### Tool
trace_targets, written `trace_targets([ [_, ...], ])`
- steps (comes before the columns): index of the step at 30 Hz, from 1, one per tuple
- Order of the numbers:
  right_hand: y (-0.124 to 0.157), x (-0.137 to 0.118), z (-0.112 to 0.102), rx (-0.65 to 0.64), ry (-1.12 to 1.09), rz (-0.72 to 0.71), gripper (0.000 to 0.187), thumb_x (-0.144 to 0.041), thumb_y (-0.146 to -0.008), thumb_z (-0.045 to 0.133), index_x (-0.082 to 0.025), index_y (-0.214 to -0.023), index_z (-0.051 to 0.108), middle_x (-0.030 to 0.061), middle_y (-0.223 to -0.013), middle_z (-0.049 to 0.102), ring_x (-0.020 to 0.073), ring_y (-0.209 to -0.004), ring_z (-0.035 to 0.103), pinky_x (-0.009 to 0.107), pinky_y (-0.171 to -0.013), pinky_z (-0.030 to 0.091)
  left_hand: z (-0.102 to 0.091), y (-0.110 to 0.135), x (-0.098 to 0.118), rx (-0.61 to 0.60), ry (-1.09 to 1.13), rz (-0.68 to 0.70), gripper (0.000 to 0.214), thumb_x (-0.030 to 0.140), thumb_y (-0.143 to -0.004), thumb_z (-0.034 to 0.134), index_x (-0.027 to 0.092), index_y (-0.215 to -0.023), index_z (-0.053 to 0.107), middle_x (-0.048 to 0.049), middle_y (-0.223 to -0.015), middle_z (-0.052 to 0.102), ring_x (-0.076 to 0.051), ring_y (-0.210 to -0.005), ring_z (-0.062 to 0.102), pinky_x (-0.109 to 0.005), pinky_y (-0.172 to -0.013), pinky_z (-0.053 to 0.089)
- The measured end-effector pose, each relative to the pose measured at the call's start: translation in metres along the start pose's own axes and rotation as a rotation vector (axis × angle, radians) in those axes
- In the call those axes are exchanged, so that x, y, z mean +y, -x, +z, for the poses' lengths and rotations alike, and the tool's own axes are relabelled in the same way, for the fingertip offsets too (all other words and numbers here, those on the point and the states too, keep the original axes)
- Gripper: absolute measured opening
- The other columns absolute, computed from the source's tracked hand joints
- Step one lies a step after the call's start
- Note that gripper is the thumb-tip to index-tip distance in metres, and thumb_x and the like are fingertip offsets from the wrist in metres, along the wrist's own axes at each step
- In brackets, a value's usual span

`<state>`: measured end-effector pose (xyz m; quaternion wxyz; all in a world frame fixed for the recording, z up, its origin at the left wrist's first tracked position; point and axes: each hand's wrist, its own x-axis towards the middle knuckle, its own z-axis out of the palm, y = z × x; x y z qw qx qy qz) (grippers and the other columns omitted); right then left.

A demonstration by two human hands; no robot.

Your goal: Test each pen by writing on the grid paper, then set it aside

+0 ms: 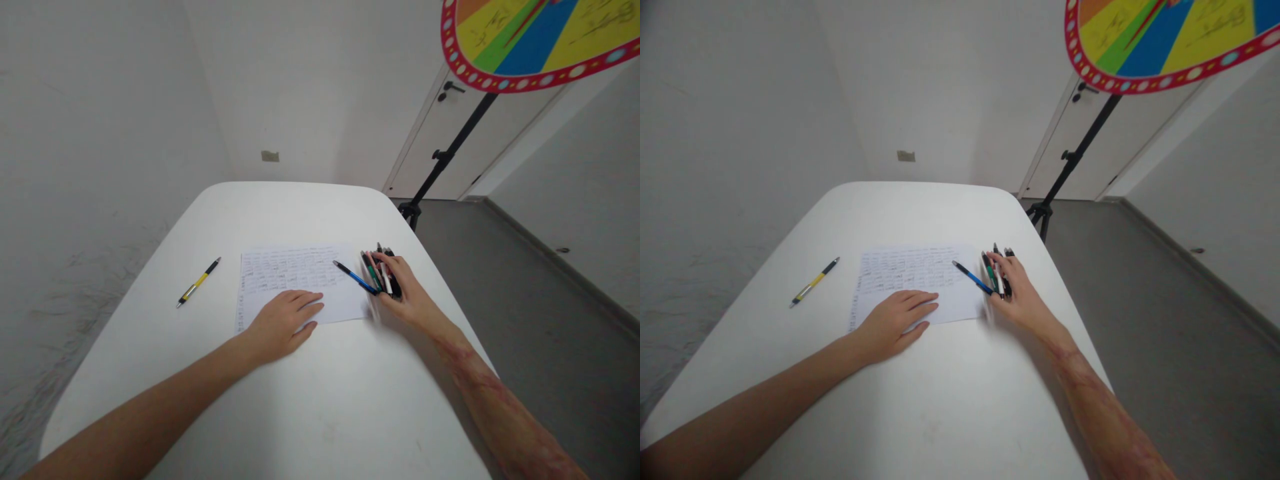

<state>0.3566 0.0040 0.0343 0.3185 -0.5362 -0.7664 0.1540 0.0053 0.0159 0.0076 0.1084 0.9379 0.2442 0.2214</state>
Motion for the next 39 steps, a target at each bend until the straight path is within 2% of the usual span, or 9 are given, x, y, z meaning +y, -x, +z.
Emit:
trace_targets([
  [5, -0.027, 0.002, 0.006, -0.033, 0.112, -0.026, 0.06, -0.021, -0.091, 0.059, -0.022, -0.15, 0.062, 0.0133, -0.122, 0.063, 0.0322, -0.109, 0.062, 0.049, -0.101, 0.054, -0.001, -0.001, 0.0, -0.002, -0.005, 0.012, 0.041, 0.028, -0.111, 0.055, 0.022, -0.151, 0.063, -0.0135, -0.156, 0.067, -0.03, -0.138, 0.066, -0.054, -0.116, 0.056],
  [9, -0.045, 0.005, 0.013, -0.116, 0.288, -0.087, 0.047, -0.019, -0.09, 0.061, -0.015, -0.135, 0.075, 0.0156, -0.113, 0.068, 0.0331, -0.105, 0.061, 0.049, -0.1, 0.05, -0.002, -0.001, 0.001, -0.004, -0.016, 0.017, 0.04, 0.027, -0.111, 0.055, 0.02, -0.15, 0.063, -0.0137, -0.157, 0.067, -0.03, -0.137, 0.066, -0.054, -0.116, 0.056],
  [12, -0.049, 0.004, 0.017, -0.147, 0.424, -0.117, 0.044, -0.018, -0.091, 0.063, -0.013, -0.131, 0.078, 0.0173, -0.112, 0.07, 0.0339, -0.104, 0.06, 0.048, -0.099, 0.048, -0.001, -0.001, 0.001, -0.011, -0.013, 0.01, 0.041, 0.028, -0.111, 0.055, 0.022, -0.151, 0.063, -0.0133, -0.157, 0.066, -0.03, -0.138, 0.065, -0.055, -0.117, 0.055],
  [16, -0.046, -0.003, 0.018, -0.115, 0.469, -0.138, 0.038, -0.025, -0.097, 0.062, -0.017, -0.131, 0.078, 0.0165, -0.117, 0.072, 0.0334, -0.106, 0.062, 0.046, -0.1, 0.046, 0.0, -0.001, 0.0, -0.014, -0.006, 0.011, 0.042, 0.029, -0.112, 0.054, 0.023, -0.153, 0.062, -0.0133, -0.157, 0.066, -0.03, -0.139, 0.065, -0.054, -0.118, 0.055],
  [20, -0.041, -0.008, 0.023, -0.08, 0.473, -0.137, 0.042, -0.035, -0.098, 0.066, -0.016, -0.135, 0.069, 0.017, -0.121, 0.074, 0.0354, -0.11, 0.064, 0.046, -0.101, 0.046, 0.0, -0.001, 0.0, -0.014, -0.013, 0.012, 0.042, 0.029, -0.111, 0.054, 0.023, -0.152, 0.062, -0.0131, -0.158, 0.066, -0.03, -0.139, 0.065, -0.055, -0.117, 0.055],
  [27, -0.04, -0.004, 0.041, 0.002, 0.537, -0.026, 0.028, -0.018, -0.094, 0.059, -0.017, -0.121, 0.065, 0.0154, -0.106, 0.075, 0.0325, -0.097, 0.067, 0.041, -0.087, 0.045, -0.001, -0.001, 0.0, -0.015, -0.036, 0.019, 0.038, 0.029, -0.112, 0.054, 0.019, -0.148, 0.063, -0.0128, -0.158, 0.066, -0.031, -0.138, 0.065, -0.054, -0.116, 0.056],
  [31, -0.041, -0.004, 0.046, 0.027, 0.554, 0.021, 0.024, -0.016, -0.094, 0.057, -0.018, -0.116, 0.066, 0.0146, -0.103, 0.076, 0.0311, -0.09, 0.067, 0.041, -0.083, 0.043, -0.001, -0.001, 0.0, 0.002, -0.041, 0.026, 0.038, 0.027, -0.111, 0.056, 0.019, -0.147, 0.063, -0.0129, -0.157, 0.067, -0.031, -0.137, 0.066, -0.054, -0.115, 0.057],
  [35, -0.039, -0.012, 0.048, 0.058, 0.502, 0.007, 0.023, -0.016, -0.094, 0.058, -0.017, -0.116, 0.066, 0.0138, -0.099, 0.076, 0.0316, -0.091, 0.067, 0.042, -0.086, 0.045, -0.002, 0.0, 0.004, 0.042, -0.056, 0.021, 0.034, 0.028, -0.111, 0.058, 0.019, -0.143, 0.066, -0.013, -0.15, 0.071, -0.03, -0.13, 0.07, -0.052, -0.11, 0.059],
  [39, -0.034, -0.029, 0.053, 0.104, 0.406, -0.085, 0.015, -0.022, -0.1, 0.059, -0.019, -0.113, 0.066, 0.0098, -0.091, 0.074, 0.0299, -0.09, 0.067, 0.045, -0.099, 0.046, -0.012, 0.0, 0.008, 0.147, -0.102, -0.054, 0.028, 0.031, -0.11, 0.061, 0.019, -0.134, 0.069, -0.0116, -0.132, 0.079, -0.029, -0.116, 0.074, -0.048, -0.102, 0.061],
])
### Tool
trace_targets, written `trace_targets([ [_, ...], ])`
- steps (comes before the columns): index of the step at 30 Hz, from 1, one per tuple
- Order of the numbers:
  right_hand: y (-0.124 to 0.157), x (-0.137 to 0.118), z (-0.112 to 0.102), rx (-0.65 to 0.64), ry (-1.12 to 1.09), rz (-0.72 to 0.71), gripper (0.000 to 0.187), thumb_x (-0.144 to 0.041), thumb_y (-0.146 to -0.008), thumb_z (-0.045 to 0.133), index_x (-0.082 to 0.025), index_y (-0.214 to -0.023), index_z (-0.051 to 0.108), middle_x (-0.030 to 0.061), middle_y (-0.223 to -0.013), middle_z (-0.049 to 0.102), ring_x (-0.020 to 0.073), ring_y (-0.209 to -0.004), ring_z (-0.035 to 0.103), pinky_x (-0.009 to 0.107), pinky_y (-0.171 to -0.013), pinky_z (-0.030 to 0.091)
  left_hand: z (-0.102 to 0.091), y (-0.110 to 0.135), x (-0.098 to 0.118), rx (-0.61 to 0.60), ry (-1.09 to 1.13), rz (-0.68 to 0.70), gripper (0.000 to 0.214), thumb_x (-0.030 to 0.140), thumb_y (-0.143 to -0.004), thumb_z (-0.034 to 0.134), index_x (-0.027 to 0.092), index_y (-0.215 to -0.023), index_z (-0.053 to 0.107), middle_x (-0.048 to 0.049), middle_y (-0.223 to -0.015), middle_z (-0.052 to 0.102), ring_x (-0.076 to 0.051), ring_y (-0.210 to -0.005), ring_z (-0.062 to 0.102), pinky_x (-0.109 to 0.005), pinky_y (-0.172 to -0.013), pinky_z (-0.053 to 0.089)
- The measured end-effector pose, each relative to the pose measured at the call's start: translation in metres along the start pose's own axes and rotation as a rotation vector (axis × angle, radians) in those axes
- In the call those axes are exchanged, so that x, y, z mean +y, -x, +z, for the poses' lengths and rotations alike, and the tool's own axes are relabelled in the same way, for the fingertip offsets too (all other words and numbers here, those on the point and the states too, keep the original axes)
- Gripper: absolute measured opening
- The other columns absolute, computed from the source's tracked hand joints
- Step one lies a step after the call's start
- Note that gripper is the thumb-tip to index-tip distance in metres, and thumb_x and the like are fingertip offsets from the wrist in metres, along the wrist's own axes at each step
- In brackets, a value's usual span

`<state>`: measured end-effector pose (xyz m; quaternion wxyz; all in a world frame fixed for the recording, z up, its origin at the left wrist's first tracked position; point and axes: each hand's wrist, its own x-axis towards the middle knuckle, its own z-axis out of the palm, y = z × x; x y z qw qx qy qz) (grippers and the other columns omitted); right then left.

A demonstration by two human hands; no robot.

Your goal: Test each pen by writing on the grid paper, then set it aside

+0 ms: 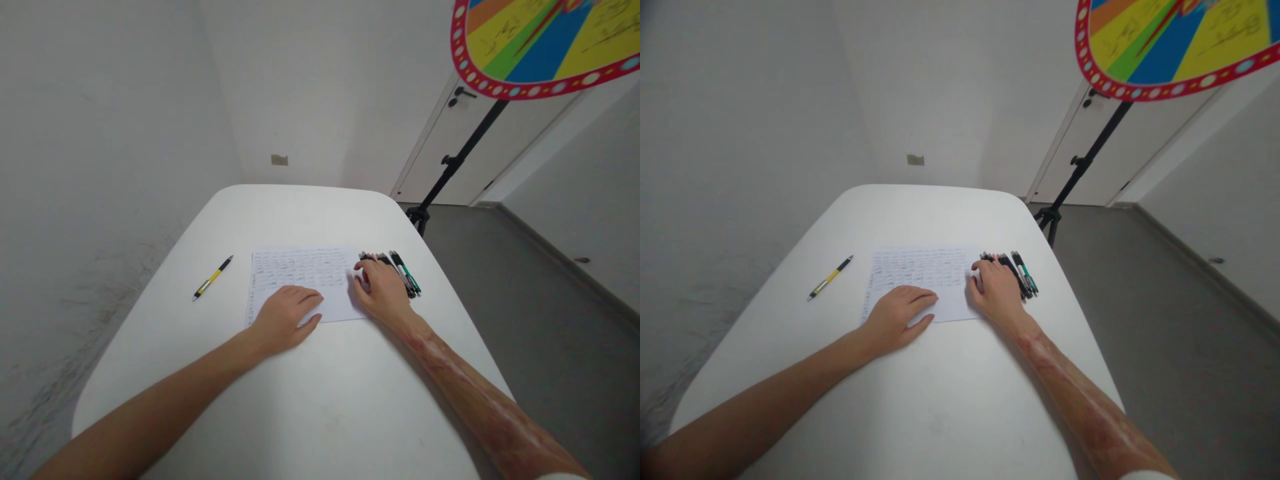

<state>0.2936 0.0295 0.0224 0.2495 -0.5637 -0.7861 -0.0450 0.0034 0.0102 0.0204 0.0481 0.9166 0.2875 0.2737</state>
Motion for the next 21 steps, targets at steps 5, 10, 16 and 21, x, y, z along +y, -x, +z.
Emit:
trace_targets([
  [5, 0.011, -0.024, 0.001, 0.008, -0.132, -0.074, 0.013, -0.027, -0.102, 0.06, -0.02, -0.11, 0.067, 0.0052, -0.083, 0.07, 0.0256, -0.082, 0.064, 0.041, -0.086, 0.045, -0.043, 0.006, -0.031, 0.142, -0.22, -0.305, 0.022, 0.036, -0.11, 0.057, 0.02, -0.118, 0.071, -0.0101, -0.115, 0.078, -0.027, -0.107, 0.073, -0.043, -0.098, 0.058],
  [10, 0.02, -0.037, 0.007, -0.002, -0.234, -0.156, 0.012, -0.021, -0.098, 0.06, -0.018, -0.107, 0.068, 0.0053, -0.082, 0.068, 0.0233, -0.077, 0.061, 0.039, -0.078, 0.041, -0.089, 0.045, -0.088, 0.018, -0.536, -0.744, 0.037, 0.045, -0.104, 0.058, 0.015, -0.122, 0.068, -0.0165, -0.12, 0.073, -0.036, -0.111, 0.068, -0.049, -0.094, 0.056],
  [16, 0.02, -0.037, 0.008, -0.014, -0.3, -0.17, 0.011, -0.019, -0.097, 0.06, -0.019, -0.106, 0.067, 0.0049, -0.082, 0.067, 0.0234, -0.077, 0.061, 0.04, -0.079, 0.043, -0.096, 0.085, -0.109, -0.108, -0.504, -0.77, 0.038, 0.042, -0.11, 0.042, 0.017, -0.11, 0.071, -0.0143, -0.114, 0.073, -0.033, -0.107, 0.068, -0.044, -0.091, 0.055],
  [21, 0.018, -0.038, 0.003, 0.008, -0.392, -0.135, 0.018, -0.021, -0.098, 0.06, -0.021, -0.115, 0.064, 0.0085, -0.098, 0.07, 0.0249, -0.086, 0.063, 0.041, -0.081, 0.047, -0.086, 0.069, -0.085, -0.039, -0.492, -0.642, 0.036, 0.037, -0.113, 0.042, 0.016, -0.111, 0.07, -0.0144, -0.108, 0.074, -0.032, -0.101, 0.069, -0.045, -0.091, 0.054],
])
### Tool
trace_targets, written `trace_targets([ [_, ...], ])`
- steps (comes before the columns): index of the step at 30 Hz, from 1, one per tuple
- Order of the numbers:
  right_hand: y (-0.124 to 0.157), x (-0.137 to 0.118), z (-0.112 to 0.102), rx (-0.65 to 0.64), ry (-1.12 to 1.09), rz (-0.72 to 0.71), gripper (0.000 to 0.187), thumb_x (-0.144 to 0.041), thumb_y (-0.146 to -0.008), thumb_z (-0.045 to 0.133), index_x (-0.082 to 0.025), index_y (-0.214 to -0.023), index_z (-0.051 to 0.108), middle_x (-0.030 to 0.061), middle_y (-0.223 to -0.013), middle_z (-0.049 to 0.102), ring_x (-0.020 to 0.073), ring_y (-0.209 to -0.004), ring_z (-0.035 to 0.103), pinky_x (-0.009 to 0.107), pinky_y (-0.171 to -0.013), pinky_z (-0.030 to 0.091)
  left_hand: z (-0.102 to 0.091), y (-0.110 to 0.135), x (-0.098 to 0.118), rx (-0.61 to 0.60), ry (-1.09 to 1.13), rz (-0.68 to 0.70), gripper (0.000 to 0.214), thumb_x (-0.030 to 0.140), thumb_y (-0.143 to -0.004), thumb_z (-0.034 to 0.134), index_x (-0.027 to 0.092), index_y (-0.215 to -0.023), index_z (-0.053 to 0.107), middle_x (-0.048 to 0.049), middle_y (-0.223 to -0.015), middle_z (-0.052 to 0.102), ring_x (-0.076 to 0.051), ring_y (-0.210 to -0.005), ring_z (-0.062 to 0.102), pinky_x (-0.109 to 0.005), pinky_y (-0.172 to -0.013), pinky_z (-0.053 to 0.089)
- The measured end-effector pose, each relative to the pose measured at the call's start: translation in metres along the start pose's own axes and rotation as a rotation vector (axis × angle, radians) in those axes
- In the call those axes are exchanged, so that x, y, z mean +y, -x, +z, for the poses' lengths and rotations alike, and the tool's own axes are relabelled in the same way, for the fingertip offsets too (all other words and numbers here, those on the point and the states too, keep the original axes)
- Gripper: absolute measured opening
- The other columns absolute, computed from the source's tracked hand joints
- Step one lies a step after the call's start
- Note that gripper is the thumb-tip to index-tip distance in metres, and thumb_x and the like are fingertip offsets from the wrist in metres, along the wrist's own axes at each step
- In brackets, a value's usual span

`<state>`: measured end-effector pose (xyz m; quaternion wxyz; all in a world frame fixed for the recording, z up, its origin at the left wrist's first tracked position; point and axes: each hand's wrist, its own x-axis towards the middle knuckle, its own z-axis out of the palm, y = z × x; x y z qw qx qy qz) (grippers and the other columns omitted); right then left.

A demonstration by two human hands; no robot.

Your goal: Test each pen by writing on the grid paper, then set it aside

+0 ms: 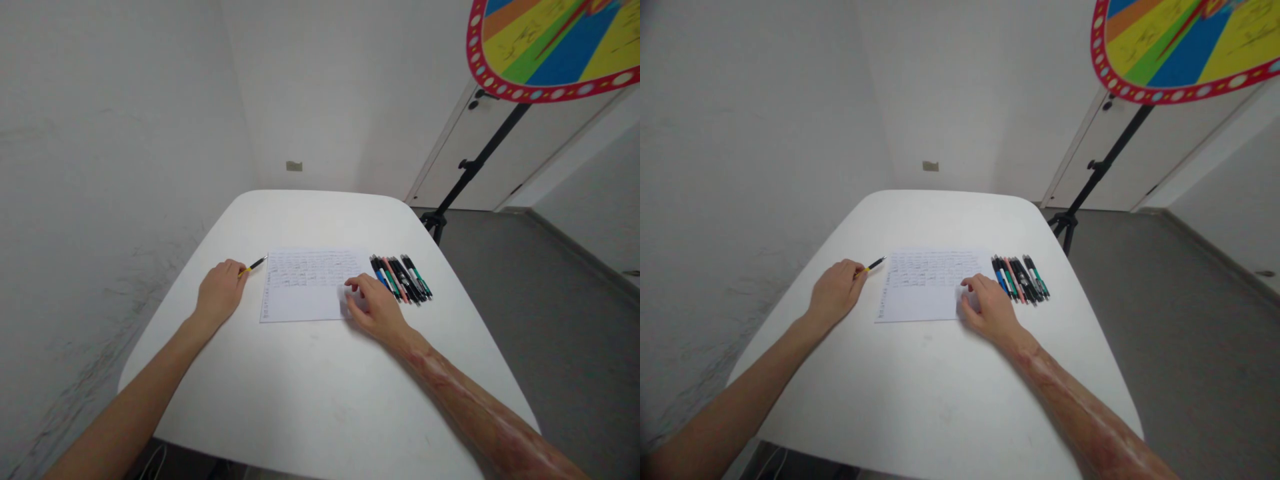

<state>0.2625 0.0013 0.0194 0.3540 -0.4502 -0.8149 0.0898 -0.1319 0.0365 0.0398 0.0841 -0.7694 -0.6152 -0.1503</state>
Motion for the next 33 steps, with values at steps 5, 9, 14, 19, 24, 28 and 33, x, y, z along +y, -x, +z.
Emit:
trace_targets([
  [5, -0.01, -0.009, 0.002, -0.007, -0.266, 0.18, 0.016, -0.034, -0.106, 0.059, -0.023, -0.115, 0.065, 0.0075, -0.101, 0.071, 0.0233, -0.086, 0.064, 0.035, -0.071, 0.046, -0.003, -0.005, 0.072, 0.078, 0.171, 0.309, 0.035, 0.04, -0.118, 0.043, 0.019, -0.115, 0.07, -0.0092, -0.104, 0.076, -0.025, -0.097, 0.07, -0.04, -0.091, 0.053],
  [9, -0.016, -0.013, 0.01, 0.008, -0.46, 0.27, 0.033, -0.045, -0.113, 0.051, -0.024, -0.09, 0.062, 0.0022, -0.082, 0.065, 0.0207, -0.076, 0.059, 0.035, -0.071, 0.043, 0.018, -0.01, 0.127, 0.106, 0.204, 0.454, 0.034, 0.038, -0.12, 0.041, 0.02, -0.113, 0.069, -0.007, -0.099, 0.075, -0.023, -0.092, 0.069, -0.037, -0.086, 0.052],
  [14, -0.01, -0.005, 0.016, 0.055, -0.53, 0.354, 0.044, -0.051, -0.112, 0.05, -0.024, -0.077, 0.052, -0.0017, -0.069, 0.052, 0.0185, -0.066, 0.047, 0.035, -0.065, 0.035, 0.043, -0.01, 0.147, 0.127, 0.266, 0.482, 0.039, 0.039, -0.121, 0.036, 0.02, -0.11, 0.068, -0.0057, -0.096, 0.074, -0.022, -0.086, 0.068, -0.036, -0.08, 0.052],
  [19, -0.008, -0.002, 0.014, 0.028, -0.588, 0.344, 0.044, -0.053, -0.111, 0.051, -0.024, -0.079, 0.056, -0.001, -0.073, 0.054, 0.0189, -0.07, 0.046, 0.035, -0.068, 0.034, 0.04, -0.006, 0.137, 0.201, 0.438, 0.505, 0.037, 0.046, -0.12, 0.045, 0.02, -0.11, 0.069, -0.003, -0.091, 0.074, -0.018, -0.08, 0.069, -0.032, -0.073, 0.051],
  [24, -0.008, -0.002, 0.012, -0.026, -0.597, 0.305, 0.045, -0.053, -0.112, 0.05, -0.024, -0.078, 0.052, -0.0012, -0.074, 0.054, 0.0187, -0.071, 0.046, 0.035, -0.07, 0.035, 0.034, -0.008, 0.133, 0.149, 0.582, 0.494, 0.033, 0.042, -0.119, 0.049, 0.02, -0.106, 0.071, -0.0019, -0.089, 0.074, -0.015, -0.076, 0.069, -0.028, -0.071, 0.05],
  [28, -0.007, -0.002, 0.009, -0.051, -0.566, 0.276, 0.042, -0.05, -0.112, 0.049, -0.024, -0.079, 0.052, -0.0011, -0.075, 0.054, 0.0188, -0.072, 0.047, 0.034, -0.07, 0.036, 0.035, -0.009, 0.131, 0.104, 0.633, 0.48, 0.037, 0.044, -0.119, 0.047, 0.019, -0.109, 0.073, -0.0029, -0.09, 0.077, -0.015, -0.078, 0.072, -0.028, -0.074, 0.053],
  [33, -0.007, -0.007, 0.007, -0.09, -0.544, 0.231, 0.039, -0.048, -0.113, 0.047, -0.024, -0.081, 0.052, -0.0001, -0.078, 0.056, 0.0195, -0.075, 0.05, 0.035, -0.072, 0.039, 0.037, -0.007, 0.129, 0.064, 0.673, 0.417, 0.048, 0.044, -0.12, 0.042, 0.021, -0.097, 0.077, -0.0023, -0.083, 0.079, -0.015, -0.075, 0.074, -0.028, -0.073, 0.055],
])
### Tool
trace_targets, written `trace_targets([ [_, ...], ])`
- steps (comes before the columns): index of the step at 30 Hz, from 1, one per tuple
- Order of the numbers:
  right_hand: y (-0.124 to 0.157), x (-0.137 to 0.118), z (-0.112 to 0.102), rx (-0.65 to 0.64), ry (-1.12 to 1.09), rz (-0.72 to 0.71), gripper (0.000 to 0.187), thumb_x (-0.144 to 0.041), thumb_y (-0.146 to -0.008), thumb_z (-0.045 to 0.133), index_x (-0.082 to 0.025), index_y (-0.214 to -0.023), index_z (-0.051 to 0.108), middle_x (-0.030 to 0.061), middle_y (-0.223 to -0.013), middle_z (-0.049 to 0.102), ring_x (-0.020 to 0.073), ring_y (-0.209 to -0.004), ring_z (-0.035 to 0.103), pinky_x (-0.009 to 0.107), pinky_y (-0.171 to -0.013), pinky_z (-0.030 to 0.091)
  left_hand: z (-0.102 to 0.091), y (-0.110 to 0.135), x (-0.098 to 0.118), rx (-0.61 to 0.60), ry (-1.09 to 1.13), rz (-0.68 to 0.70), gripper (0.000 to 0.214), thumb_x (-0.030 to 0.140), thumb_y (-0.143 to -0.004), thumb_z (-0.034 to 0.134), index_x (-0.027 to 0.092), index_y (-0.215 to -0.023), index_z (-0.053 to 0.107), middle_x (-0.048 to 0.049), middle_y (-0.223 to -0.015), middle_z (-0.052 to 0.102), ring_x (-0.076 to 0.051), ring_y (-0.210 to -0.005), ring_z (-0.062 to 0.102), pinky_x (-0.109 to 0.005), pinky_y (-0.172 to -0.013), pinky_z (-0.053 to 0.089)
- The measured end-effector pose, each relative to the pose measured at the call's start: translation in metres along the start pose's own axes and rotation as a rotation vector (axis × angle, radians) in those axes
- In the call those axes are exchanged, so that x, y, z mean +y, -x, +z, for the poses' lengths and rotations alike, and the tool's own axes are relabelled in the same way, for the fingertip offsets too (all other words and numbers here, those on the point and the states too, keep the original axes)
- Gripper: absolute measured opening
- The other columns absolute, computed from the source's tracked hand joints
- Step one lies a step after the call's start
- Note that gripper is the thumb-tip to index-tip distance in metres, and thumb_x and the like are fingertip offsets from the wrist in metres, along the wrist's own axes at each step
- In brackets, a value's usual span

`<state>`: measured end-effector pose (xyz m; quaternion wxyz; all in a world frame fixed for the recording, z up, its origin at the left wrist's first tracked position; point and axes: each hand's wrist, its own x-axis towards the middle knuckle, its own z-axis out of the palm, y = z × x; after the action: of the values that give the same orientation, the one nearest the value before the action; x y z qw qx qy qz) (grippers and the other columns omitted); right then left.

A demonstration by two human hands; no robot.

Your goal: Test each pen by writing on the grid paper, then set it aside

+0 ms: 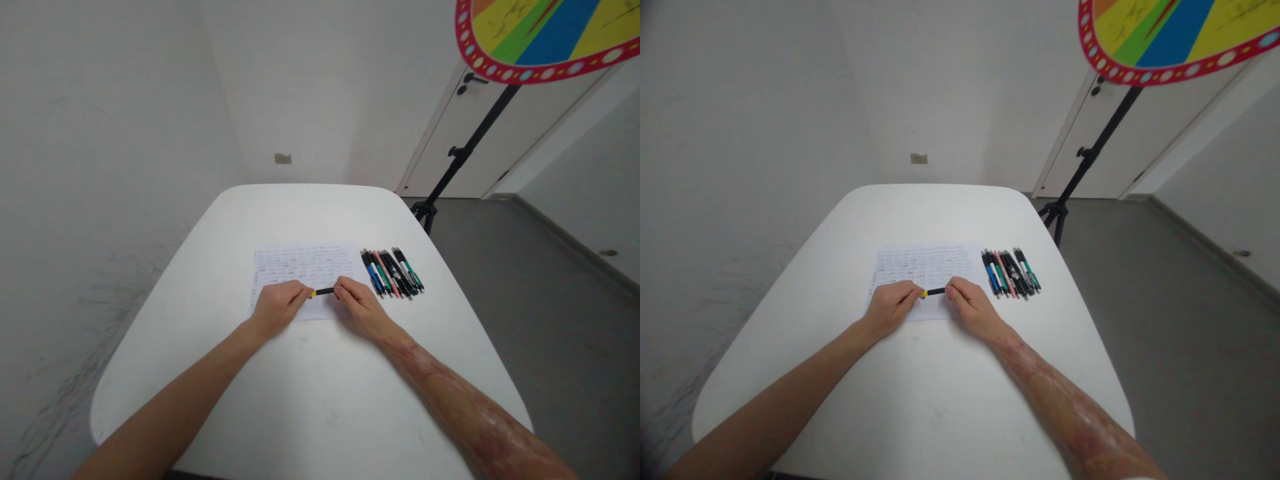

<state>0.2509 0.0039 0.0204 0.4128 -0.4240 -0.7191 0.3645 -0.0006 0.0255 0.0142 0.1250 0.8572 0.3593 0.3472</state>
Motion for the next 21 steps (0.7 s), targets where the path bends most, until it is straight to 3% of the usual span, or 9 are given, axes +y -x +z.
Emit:
trace_targets([
  [5, -0.0019, 0.0003, 0.0021, 0.05, 0.013, 0.018, 0.042, -0.051, -0.113, 0.047, -0.025, -0.081, 0.052, -0.0001, -0.076, 0.056, 0.0198, -0.074, 0.049, 0.034, -0.07, 0.04, 0.0014, 0.0007, 0.0031, 0.115, -0.02, -0.064, 0.037, 0.057, -0.109, 0.065, 0.022, -0.107, 0.076, -0.0021, -0.091, 0.08, -0.014, -0.076, 0.073, -0.026, -0.069, 0.055],
  [10, -0.003, 0.0035, 0.0018, 0.066, -0.011, 0.008, 0.04, -0.048, -0.113, 0.047, -0.024, -0.082, 0.054, -0.0001, -0.077, 0.057, 0.0198, -0.075, 0.051, 0.034, -0.071, 0.04, -0.0014, -0.0013, 0.0051, 0.036, -0.102, 0.04, 0.042, 0.047, -0.117, 0.052, 0.02, -0.097, 0.077, -0.004, -0.086, 0.076, -0.015, -0.079, 0.072, -0.028, -0.074, 0.054],
  [15, -0.0023, 0.0039, 0.0023, 0.066, -0.017, 0.015, 0.04, -0.048, -0.113, 0.048, -0.023, -0.083, 0.058, -0.0002, -0.078, 0.059, 0.0192, -0.075, 0.052, 0.034, -0.072, 0.041, 0.0004, -0.0005, 0.0049, 0.068, -0.145, 0.031, 0.037, 0.051, -0.115, 0.057, 0.02, -0.113, 0.076, -0.004, -0.09, 0.079, -0.017, -0.078, 0.072, -0.03, -0.074, 0.054],
  [21, -0.0021, 0.0028, 0.0023, 0.051, -0.007, -0.011, 0.037, -0.045, -0.113, 0.049, -0.023, -0.085, 0.061, 0.0011, -0.081, 0.064, 0.0198, -0.078, 0.056, 0.034, -0.076, 0.043, 0.0017, 0.0011, 0.0039, 0.032, -0.211, 0.055, 0.042, 0.044, -0.119, 0.046, 0.02, -0.1, 0.076, -0.0034, -0.081, 0.077, -0.018, -0.074, 0.072, -0.032, -0.073, 0.052],
])
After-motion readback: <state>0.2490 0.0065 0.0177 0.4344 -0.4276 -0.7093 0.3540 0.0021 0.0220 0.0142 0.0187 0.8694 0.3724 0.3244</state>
